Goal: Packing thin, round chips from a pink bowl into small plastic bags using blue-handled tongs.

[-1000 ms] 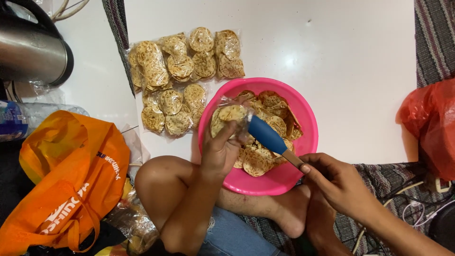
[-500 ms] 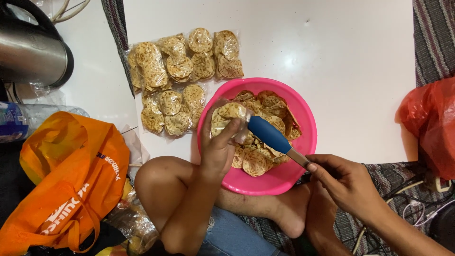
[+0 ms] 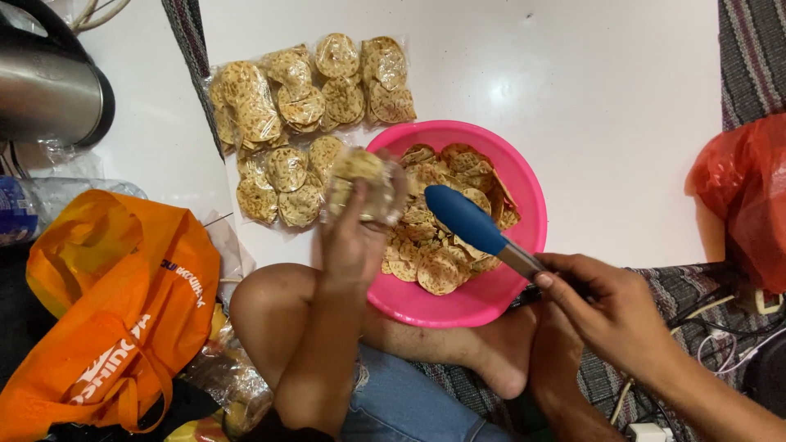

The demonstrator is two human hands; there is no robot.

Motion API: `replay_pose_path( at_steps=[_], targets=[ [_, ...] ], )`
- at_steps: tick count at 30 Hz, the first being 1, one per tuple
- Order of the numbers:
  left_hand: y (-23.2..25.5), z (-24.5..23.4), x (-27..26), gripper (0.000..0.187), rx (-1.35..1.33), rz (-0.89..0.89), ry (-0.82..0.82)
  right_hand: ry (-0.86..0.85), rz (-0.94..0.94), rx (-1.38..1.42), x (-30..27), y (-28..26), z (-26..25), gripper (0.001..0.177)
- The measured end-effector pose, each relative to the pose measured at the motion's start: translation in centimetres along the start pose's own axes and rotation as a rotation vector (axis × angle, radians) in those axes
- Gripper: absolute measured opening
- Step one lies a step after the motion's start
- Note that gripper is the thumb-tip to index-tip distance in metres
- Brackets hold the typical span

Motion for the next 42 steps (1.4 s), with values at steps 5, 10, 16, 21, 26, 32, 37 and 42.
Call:
replay_pose_path(
  at_steps=[5,10,16,21,26,32,37,42],
  targets=[
    [3.9,-3.3,0.7,0.038,0.024,0.136,0.078,-0.09,0.03,-0.356,1.3,-0.5,-2.3,0.045],
    [4.1,-3.6,0.8,0.025,-0.001,0.127,0.069,-0.16,-0.165,-0.736,2.1,-2.7,-1.0,0.051],
    [4.1,-1.0,1.0,0.045,-0.235,0.089,-0.081,0.111,-0.797,-1.256,0.8,-9.9,1.5,0.053],
    [3.8,-1.9,1.0,0.05,-0.287,0.047,-0.029,0.113,-0.83,-1.331,2.3,-11.6,2.7,0.06],
    [3.7,-1.8,1.0,0.053,-0.254,0.05,-0.05,-0.066,-0.807,-1.29,2.6,-9.4,3.5,0.041],
    [3.8,-1.7,1.0,0.058,-0.317,0.051,-0.071,-0.184,-0.465,-1.018,3.5,-6.6,0.8,0.027],
    [4.0,-1.7,0.9,0.056,-0.357,0.076,-0.086,-0.204,-0.072,-0.651,4.0,-2.6,-2.5,0.031],
    [2.4,-0.1,0.9,0.053,-0.414,0.03,-0.106,-0.057,0.135,0.024,1.9,2.1,-3.2,0.032]
  ],
)
Point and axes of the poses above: each hand's wrist, its own x-axis towards the middle knuckle, its own z-axis out of the palm, y = z × x, the point moved 9 cm from there along x, towards the middle knuckle, and after that the axes turned 2 degrees about -x, right-handed, at the moved point
